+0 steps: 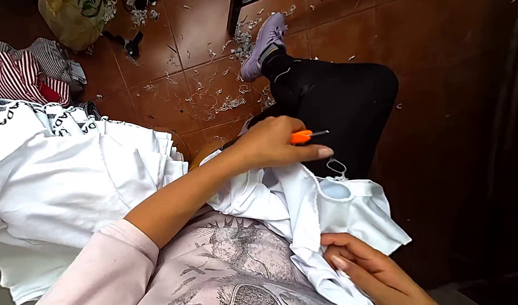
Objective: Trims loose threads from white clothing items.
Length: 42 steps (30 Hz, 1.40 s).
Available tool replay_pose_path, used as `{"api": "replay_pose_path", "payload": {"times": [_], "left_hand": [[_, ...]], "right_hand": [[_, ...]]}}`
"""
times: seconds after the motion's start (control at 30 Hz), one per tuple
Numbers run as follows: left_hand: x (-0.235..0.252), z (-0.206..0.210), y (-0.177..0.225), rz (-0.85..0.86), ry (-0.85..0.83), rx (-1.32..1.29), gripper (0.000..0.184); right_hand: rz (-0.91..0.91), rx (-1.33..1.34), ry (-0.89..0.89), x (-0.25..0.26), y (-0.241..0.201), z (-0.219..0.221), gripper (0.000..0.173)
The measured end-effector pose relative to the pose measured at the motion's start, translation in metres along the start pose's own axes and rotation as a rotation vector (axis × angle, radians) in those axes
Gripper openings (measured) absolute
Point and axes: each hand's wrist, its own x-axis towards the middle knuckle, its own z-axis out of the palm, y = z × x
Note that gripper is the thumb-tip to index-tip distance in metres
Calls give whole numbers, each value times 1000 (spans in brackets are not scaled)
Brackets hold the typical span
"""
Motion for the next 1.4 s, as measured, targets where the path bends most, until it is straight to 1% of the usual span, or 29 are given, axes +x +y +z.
{"api": "replay_pose_path", "payload": {"times": [0.07,0.1,0.13,0.17,0.23,0.27,0.3,0.37,0.43,0.47,0.53,0.63,0.67,0.7,0.73,0.77,0.87,0.97,1.1,1.23,1.4], "left_hand": [[4,3,16,23,-197,100,42],[3,3,23,34,-291,160,41],[-1,2,27,45,-359,213,38],[-8,2,27,70,-387,239,35],[-28,1,17,140,-356,227,29],[-40,3,11,176,-311,205,29],[-50,6,5,218,-242,165,27],[-66,14,-6,277,-90,86,19],[-74,22,-15,309,7,50,12],[-76,24,-17,324,32,29,11],[-77,26,-20,355,68,-35,11],[-82,22,-16,344,149,-120,14],[-84,18,-13,323,183,-99,21],[-87,14,-9,298,208,-46,30],[-91,9,-6,279,208,20,39],[-94,4,-4,271,191,86,43],[-99,-5,2,292,106,250,41],[-94,-9,9,276,21,380,39],[-82,-8,15,294,-25,382,36],[-74,-6,14,358,3,370,33],[-74,-4,-3,318,63,174,29]], "right_hand": [[-49,-369,54,0,8,1,30],[-80,-435,83,1,7,0,30],[-107,-393,129,2,4,-4,27],[-136,-297,206,4,0,-8,23],[-191,-128,425,14,-8,-8,16],[-200,-106,471,21,-12,-6,17],[-200,-110,454,27,-15,-4,19],[-174,-160,357,40,-22,5,28],[-157,-296,317,56,-25,16,39],[-162,-347,309,64,-24,19,39],[-196,-303,299,78,-20,23,31],[-250,-129,358,87,-20,25,10],[-281,-86,381,88,-21,25,9],[-308,-58,399,89,-22,25,11],[-325,-39,411,89,-24,26,13],[-338,-18,416,89,-25,26,15],[-338,-7,402,89,-28,28,31],[-352,-59,387,90,-28,28,38],[-359,-102,384,90,-29,26,37],[-354,-107,373,93,-32,23,39],[-374,-96,371,98,-38,5,46]]}}
